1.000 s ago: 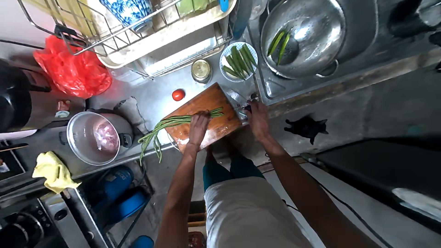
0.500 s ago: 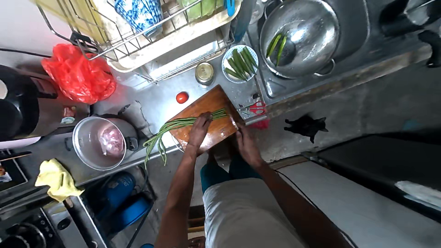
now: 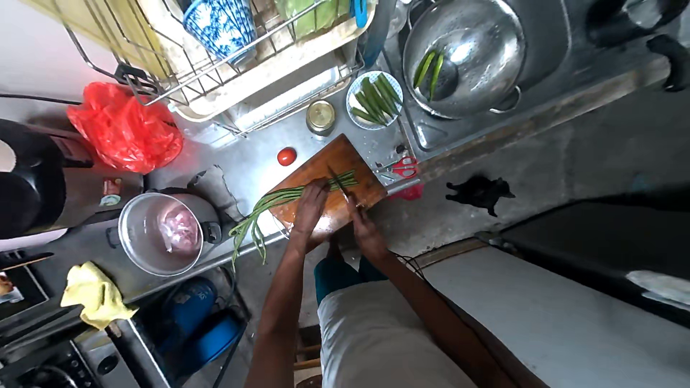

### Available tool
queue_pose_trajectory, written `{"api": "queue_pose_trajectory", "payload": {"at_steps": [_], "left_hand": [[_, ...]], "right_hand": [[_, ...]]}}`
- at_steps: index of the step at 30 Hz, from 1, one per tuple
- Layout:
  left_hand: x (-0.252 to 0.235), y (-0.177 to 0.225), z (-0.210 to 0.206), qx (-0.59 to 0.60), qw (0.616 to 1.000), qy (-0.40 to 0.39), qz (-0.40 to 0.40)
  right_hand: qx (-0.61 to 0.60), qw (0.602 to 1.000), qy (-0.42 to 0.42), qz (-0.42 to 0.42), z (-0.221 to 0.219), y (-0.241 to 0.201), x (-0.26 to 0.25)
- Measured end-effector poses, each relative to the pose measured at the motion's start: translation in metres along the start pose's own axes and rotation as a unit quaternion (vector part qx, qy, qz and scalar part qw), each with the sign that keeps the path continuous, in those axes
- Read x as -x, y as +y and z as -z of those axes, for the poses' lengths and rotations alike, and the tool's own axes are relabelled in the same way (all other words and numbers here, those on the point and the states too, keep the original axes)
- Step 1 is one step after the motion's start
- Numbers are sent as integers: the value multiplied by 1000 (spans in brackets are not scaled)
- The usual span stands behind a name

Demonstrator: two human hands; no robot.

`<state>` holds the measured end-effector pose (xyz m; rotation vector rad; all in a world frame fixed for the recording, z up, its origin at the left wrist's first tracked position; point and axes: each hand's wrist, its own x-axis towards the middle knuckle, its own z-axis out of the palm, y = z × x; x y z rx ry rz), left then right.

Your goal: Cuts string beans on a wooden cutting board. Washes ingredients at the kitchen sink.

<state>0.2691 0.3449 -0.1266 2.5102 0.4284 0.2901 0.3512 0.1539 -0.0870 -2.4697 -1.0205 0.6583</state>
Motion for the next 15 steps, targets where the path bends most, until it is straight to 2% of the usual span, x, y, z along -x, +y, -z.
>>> {"api": "queue_pose_trajectory", "payload": {"at_steps": [4,9,15], "left_hand": [[2,-8,4,-6,1000,-4,-23],[0,-10,4,16,1000,8,-23],[3,-5,7,9,1000,-1,-20]], "right_hand": [[1,1000,-1,5,0,-2,0],[36,991,-112,-62,26,-20,-10],[47,992,-100,-55,32,-35,-6]]}}
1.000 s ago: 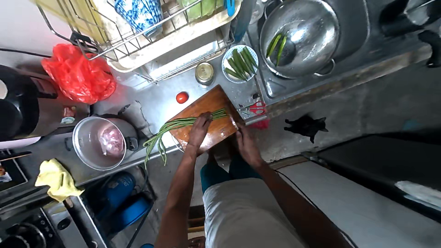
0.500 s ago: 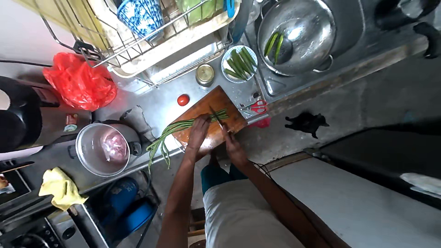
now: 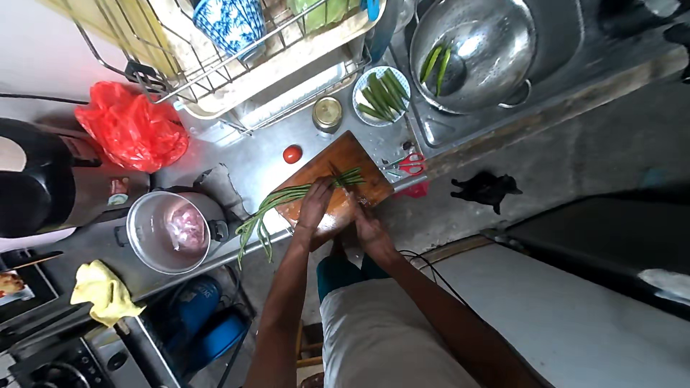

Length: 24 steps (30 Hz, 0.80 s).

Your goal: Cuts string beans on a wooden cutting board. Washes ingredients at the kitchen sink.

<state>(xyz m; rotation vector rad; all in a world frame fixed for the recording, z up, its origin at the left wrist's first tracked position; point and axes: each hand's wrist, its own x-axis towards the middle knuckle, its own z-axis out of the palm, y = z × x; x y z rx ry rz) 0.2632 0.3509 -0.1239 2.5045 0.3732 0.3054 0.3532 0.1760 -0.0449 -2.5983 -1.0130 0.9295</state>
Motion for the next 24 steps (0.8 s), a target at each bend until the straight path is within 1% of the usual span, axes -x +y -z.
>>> {"api": "queue_pose_trajectory", "payload": {"at_steps": [5,9,15,21,24], "left_hand": [[0,-2,-2,1,1000,7,0],[-1,1,1,27,999,12,13],[0,-6,-6,25,1000,12,5],[2,-8,-9,17,1000,7,18],[2,-6,-8,22,999,6,23]], "right_hand": [[-9,999,29,17,-13,2,5],[-1,1000,4,11,-12,0,5],[22,1000,12,14,-15,0,3],[29,999,-22,2,-1,-5,12],[55,997,-57,-21,5,-11,13]]}}
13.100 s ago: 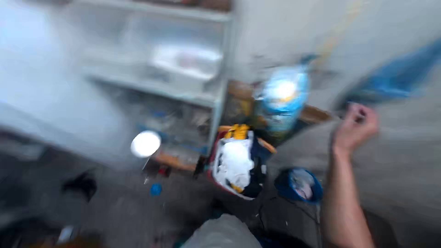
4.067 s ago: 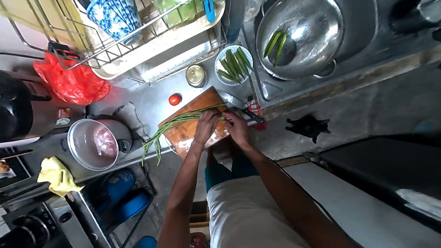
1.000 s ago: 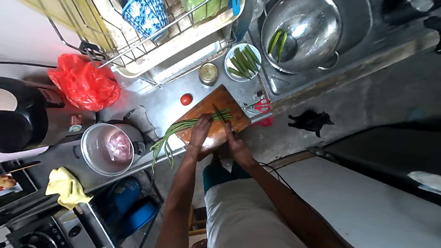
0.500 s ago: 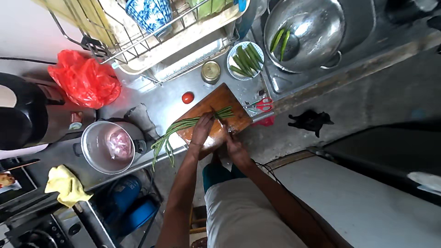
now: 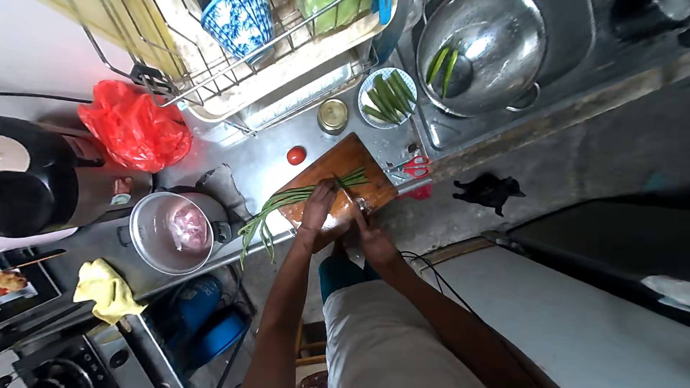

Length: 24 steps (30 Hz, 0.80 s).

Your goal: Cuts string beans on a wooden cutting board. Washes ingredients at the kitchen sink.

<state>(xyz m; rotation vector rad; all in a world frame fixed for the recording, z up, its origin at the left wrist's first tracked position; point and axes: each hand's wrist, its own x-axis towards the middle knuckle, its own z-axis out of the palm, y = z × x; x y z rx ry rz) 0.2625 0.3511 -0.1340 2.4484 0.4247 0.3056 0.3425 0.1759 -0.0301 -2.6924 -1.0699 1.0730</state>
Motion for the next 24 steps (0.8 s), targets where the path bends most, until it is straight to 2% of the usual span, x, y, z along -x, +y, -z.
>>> {"api": "queue_pose_trajectory", "payload": {"at_steps": [6,12,18,24], "left_hand": [[-2,-6,-4,5,1000,6,-2],[-2,-2,0,5,1000,-1,-2],[-3,-2,-1,22,1000,11,4],[-3,-3,-5,5,1000,19,7]], "right_hand": [[20,998,-48,-29,-10,-8,-18],[13,1000,-23,-13,-16,-4,-22],[-29,998,51,20,-33,1,-29],[-3,997,70,23,-46,6,-30]]}}
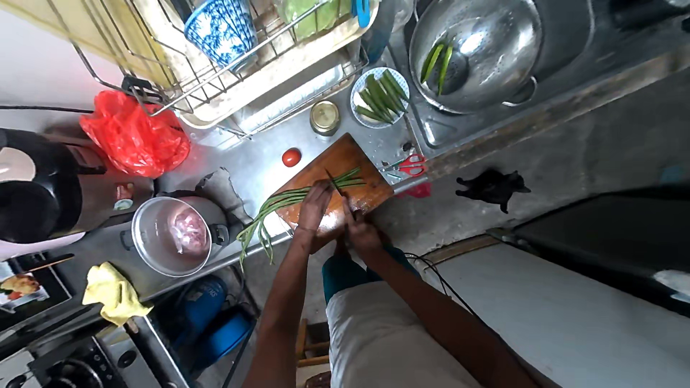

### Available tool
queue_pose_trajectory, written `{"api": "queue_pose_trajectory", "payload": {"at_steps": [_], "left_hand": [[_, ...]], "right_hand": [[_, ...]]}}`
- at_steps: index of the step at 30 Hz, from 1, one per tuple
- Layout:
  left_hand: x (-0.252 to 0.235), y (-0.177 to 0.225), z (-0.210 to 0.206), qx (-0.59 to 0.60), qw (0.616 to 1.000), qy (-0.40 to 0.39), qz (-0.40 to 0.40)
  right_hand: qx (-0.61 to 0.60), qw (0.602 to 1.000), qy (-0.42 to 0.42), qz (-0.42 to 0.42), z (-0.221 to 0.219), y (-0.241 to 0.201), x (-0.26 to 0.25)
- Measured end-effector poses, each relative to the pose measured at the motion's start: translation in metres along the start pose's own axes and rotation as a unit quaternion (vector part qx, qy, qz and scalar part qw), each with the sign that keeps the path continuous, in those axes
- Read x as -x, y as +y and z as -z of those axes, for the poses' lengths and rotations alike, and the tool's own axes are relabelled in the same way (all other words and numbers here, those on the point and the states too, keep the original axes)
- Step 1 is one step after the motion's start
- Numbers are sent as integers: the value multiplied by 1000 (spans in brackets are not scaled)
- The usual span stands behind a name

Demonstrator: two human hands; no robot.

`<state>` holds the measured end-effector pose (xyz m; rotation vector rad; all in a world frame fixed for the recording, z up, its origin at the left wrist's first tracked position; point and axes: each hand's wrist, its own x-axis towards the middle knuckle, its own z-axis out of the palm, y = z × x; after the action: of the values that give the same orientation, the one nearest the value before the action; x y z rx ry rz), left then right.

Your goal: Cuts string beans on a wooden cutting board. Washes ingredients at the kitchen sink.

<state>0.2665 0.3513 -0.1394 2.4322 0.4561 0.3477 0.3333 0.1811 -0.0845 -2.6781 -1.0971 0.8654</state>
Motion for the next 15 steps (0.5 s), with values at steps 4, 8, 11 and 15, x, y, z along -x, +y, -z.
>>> {"api": "queue_pose_trajectory", "payload": {"at_steps": [4,8,11,15], "left_hand": [[-3,0,1,4,1000,10,0],[1,3,1,-17,1000,15,10],[5,0,3,-16,999,31,13],[18,4,6,10,1000,23,19]], "right_hand": [[16,999,-42,-13,9,4,6],[-37,999,-11,5,14,17,17],[-133,982,125,53,23,21,15],[-203,977,69,4,49,26,0]]}}
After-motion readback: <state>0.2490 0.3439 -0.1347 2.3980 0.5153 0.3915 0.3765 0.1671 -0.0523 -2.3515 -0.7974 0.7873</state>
